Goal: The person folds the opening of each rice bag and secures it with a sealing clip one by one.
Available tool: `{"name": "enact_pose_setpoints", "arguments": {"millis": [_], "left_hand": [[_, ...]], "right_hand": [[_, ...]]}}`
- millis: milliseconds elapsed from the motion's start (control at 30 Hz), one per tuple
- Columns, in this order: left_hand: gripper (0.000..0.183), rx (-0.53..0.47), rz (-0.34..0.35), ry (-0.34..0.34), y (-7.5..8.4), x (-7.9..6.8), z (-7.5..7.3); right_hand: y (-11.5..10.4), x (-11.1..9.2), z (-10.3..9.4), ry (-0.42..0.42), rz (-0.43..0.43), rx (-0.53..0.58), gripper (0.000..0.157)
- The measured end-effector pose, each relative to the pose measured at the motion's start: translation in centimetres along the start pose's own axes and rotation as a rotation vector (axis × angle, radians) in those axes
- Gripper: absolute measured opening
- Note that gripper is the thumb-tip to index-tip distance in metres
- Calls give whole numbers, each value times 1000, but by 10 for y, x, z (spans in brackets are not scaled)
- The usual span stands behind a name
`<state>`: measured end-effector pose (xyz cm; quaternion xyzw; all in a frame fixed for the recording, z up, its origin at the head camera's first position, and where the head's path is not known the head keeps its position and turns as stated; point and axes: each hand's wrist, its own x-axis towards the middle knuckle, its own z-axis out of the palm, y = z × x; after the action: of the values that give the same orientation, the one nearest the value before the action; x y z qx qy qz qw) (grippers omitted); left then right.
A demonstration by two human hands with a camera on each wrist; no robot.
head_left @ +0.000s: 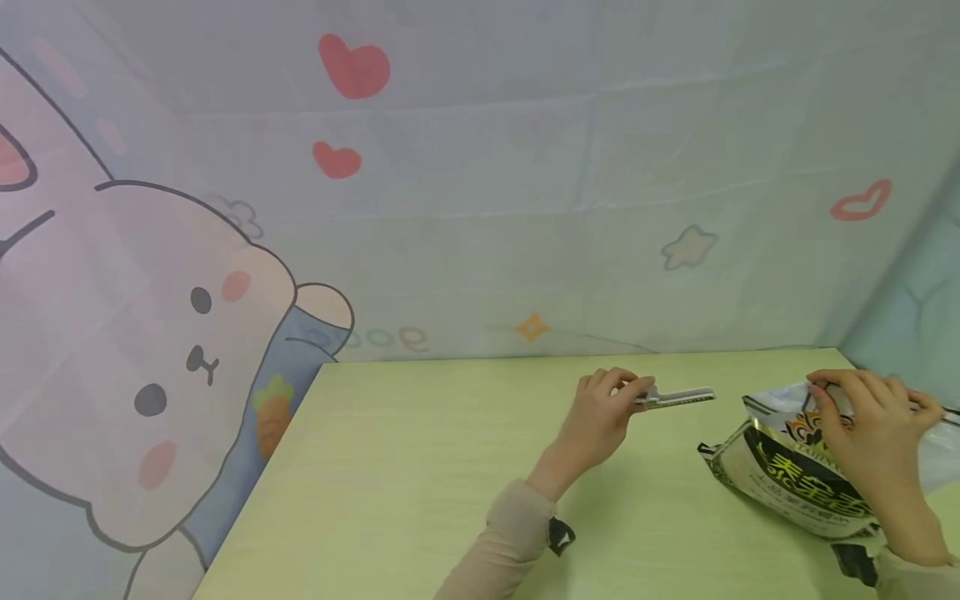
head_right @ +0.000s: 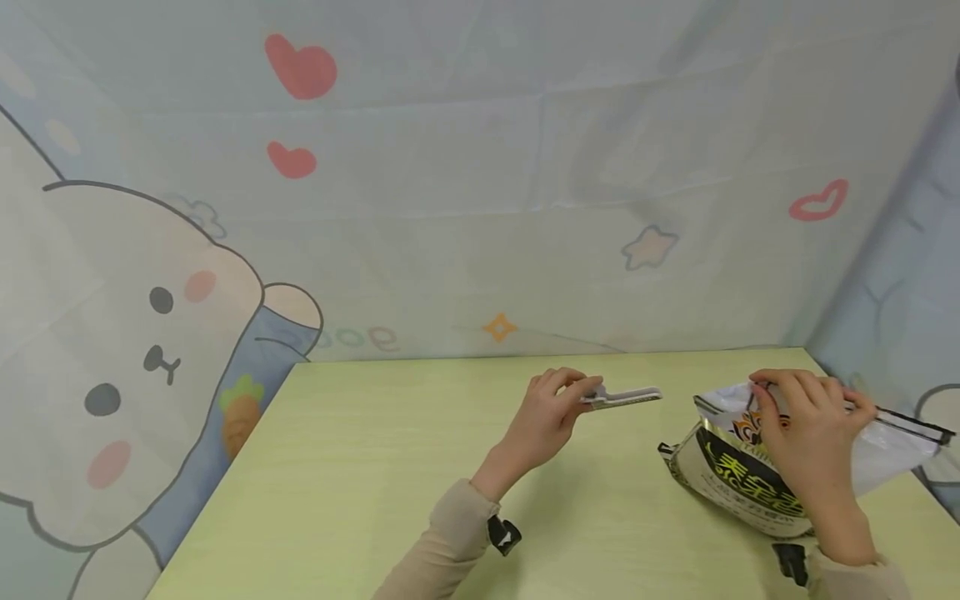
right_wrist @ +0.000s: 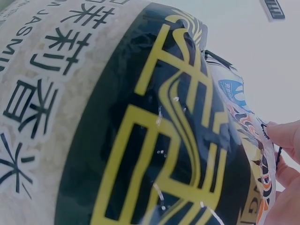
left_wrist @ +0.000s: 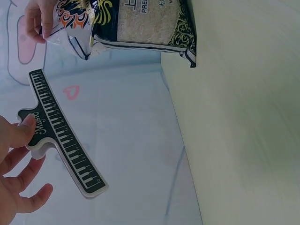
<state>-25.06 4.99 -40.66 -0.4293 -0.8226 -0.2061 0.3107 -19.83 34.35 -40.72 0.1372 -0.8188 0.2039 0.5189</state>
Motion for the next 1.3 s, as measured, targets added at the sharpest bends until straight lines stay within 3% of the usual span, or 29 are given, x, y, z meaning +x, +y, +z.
{"name": "enact_pose_setpoints", "arguments": {"millis": [533,1300], "left_hand": [[23,-87,-57,12,8,20,15],[24,-165,-161,-47,10,34,36]], "right_hand": [[1,-3,-2,-4,11,14,71],[2,-2,-2,-17,8,16,72]]}}
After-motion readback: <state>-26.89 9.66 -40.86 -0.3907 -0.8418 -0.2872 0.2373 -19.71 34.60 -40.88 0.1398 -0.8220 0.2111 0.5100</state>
